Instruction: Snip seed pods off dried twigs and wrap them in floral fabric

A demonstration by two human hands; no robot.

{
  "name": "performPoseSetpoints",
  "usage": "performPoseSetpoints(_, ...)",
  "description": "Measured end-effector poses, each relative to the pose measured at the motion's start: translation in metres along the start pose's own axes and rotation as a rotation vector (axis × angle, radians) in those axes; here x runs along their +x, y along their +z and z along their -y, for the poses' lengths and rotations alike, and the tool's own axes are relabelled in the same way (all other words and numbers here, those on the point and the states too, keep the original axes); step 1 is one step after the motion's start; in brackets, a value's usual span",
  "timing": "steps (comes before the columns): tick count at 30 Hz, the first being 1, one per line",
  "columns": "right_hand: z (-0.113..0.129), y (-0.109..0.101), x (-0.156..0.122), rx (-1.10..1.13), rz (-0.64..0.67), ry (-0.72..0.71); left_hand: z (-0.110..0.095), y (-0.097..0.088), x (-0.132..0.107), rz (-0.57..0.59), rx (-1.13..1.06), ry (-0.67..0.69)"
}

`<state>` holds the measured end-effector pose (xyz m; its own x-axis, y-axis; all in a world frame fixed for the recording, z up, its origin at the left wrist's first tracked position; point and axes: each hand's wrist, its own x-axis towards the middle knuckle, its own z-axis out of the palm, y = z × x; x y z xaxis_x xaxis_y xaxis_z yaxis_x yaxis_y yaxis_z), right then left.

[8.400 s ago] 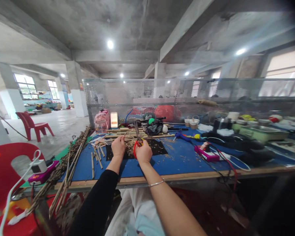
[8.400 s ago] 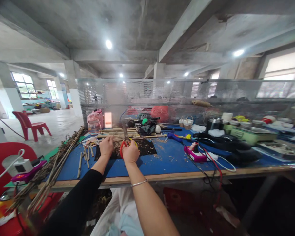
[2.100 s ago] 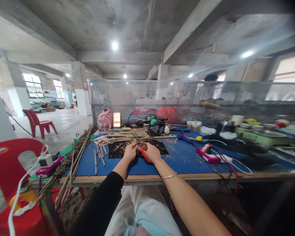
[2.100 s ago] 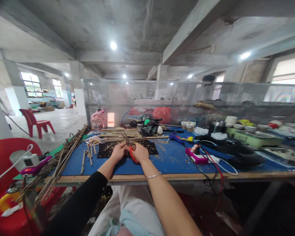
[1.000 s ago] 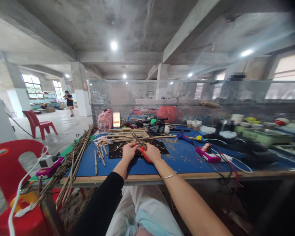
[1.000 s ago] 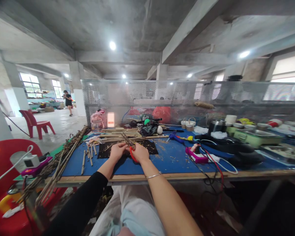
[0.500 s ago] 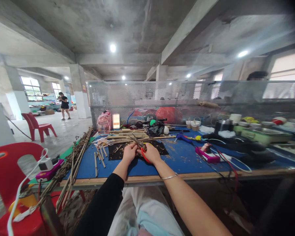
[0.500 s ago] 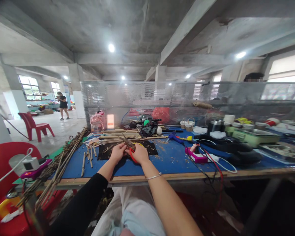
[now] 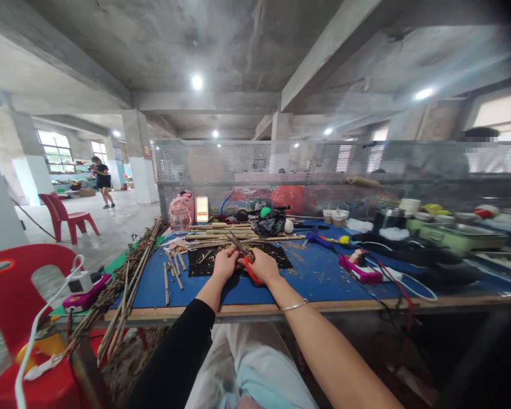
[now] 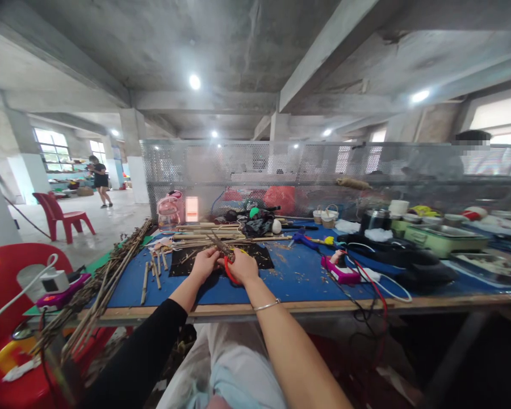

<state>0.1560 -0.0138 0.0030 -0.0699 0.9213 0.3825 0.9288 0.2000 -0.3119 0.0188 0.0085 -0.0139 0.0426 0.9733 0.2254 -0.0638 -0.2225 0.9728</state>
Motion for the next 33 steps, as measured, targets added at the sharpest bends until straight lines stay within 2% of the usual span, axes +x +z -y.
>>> performPoseSetpoints(14, 0.0, 0.0008, -0.0006, -0.03, 0.051, 0.041, 0.0027, -0.0041, 0.0028, -0.176, 0.111, 0.016)
performPoseSetpoints(20, 0.0025, -0.0009, -0.0021, -0.042, 0.024, 0.016, 0.0049, -0.0067, 0.0049, -0.268, 0.208, 0.047)
performPoseSetpoints(26, 0.0019, -0.0002, -0.0011, -0.026, -0.044, -0.031, 0.0053, -0.0061, 0.0039, -0.282, 0.302, 0.092)
performPoseSetpoints(33, 0.0023, 0.0001, 0.0006, -0.052, 0.017, 0.003, 0.0046, -0.0078, 0.0034, -0.301, 0.363, 0.104)
